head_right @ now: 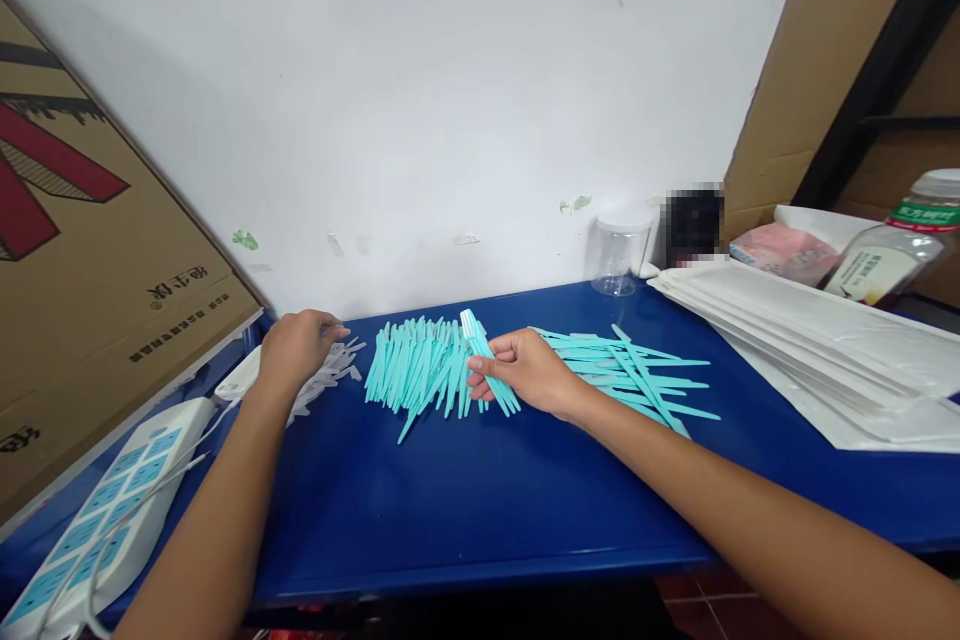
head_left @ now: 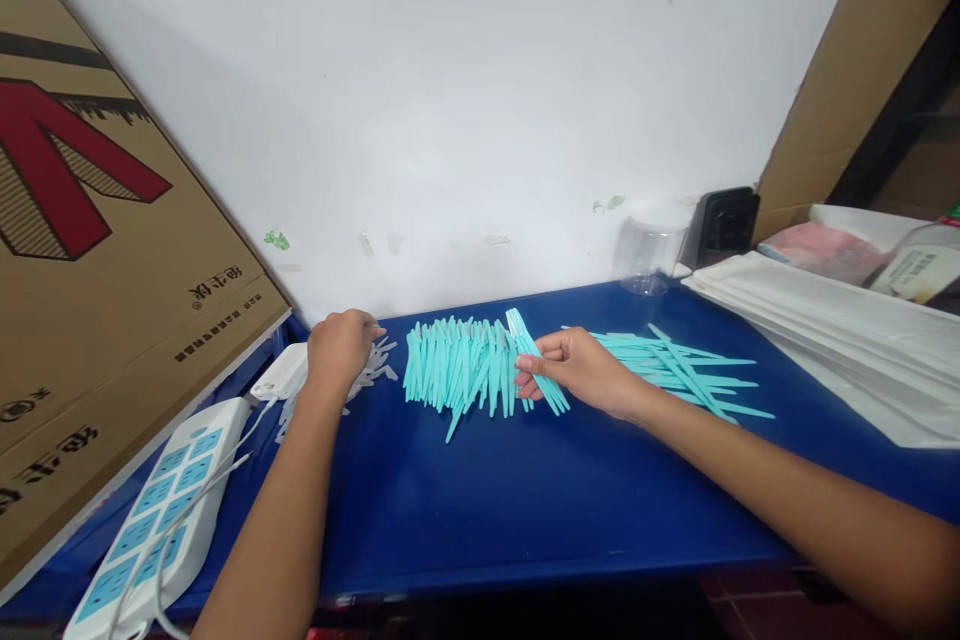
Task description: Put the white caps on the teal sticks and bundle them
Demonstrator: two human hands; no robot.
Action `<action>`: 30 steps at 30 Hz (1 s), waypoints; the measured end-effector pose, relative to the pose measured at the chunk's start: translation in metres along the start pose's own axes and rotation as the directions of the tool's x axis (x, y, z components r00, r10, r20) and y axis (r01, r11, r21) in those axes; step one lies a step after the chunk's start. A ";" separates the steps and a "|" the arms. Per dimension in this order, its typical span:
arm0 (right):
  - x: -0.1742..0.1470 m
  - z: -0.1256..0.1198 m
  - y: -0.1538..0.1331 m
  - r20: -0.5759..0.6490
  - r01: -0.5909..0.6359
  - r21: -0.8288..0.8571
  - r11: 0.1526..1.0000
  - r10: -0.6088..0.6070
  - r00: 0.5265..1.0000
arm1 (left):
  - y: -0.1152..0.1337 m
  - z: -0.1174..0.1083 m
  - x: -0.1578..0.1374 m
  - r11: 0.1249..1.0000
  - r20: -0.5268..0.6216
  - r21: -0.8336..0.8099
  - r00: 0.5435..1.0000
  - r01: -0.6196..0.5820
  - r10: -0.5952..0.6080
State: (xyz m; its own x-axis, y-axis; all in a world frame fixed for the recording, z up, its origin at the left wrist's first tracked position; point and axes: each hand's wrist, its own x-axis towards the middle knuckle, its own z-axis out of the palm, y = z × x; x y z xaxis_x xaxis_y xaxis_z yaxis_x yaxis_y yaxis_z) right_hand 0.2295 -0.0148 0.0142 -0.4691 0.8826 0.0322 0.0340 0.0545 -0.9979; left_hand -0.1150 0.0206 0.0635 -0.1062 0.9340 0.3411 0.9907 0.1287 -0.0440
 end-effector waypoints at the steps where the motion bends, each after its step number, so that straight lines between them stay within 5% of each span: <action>1: 0.000 0.000 0.000 -0.006 -0.002 -0.002 1.000 0.002 1.000 | -0.005 0.002 0.002 0.999 0.034 0.040 0.999 0.023 -0.024; 6: 0.000 0.000 0.000 0.013 -0.011 -0.005 1.000 0.011 1.000 | -0.020 0.015 0.006 0.993 0.184 0.094 0.979 0.066 -0.082; 11: 0.000 0.000 0.000 0.013 -0.012 0.008 1.000 0.012 1.000 | -0.024 0.024 0.007 0.993 0.207 0.104 0.975 0.056 -0.077; 15: -0.001 -0.001 -0.001 0.045 -0.026 0.045 0.999 0.024 0.999 | 0.002 0.020 0.004 0.993 -0.015 -0.109 0.999 -0.037 0.036; 17: -0.003 -0.001 -0.002 0.109 -0.051 0.103 0.993 0.040 0.993 | 0.027 0.017 -0.003 0.841 -0.129 -0.518 0.986 -0.156 0.104; 19: -0.005 -0.002 -0.003 0.204 -0.088 0.199 0.976 0.047 0.978 | 0.057 0.016 -0.015 0.491 -0.058 -0.858 0.977 -0.154 0.204; 21: -0.006 -0.002 -0.003 0.311 -0.139 0.307 0.941 0.039 0.950 | 0.086 0.017 -0.033 0.187 0.039 -0.982 0.928 -0.033 0.370; 23: -0.006 0.000 -0.001 0.398 -0.183 0.394 0.901 0.012 0.917 | 0.109 0.018 -0.050 0.019 0.095 -0.995 0.868 0.099 0.487; 26: -0.006 0.003 0.005 0.460 -0.223 0.471 0.854 -0.021 0.888 | 0.128 0.015 -0.069 -0.068 0.119 -0.977 0.775 0.204 0.620; 30: -0.008 0.007 0.008 0.511 -0.277 0.479 0.833 -0.008 0.860 | 0.134 0.011 -0.076 -0.139 0.102 -0.963 0.789 0.232 0.606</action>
State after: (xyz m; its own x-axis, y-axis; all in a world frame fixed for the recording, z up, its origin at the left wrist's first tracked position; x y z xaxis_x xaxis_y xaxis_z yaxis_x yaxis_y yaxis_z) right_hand 0.2270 -0.0248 0.0057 -0.8542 0.5199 0.0069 -0.2647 -0.4234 -0.8664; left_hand 0.0244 -0.0294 0.0219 0.5082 0.8487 0.1464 -0.0809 -0.1222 0.9892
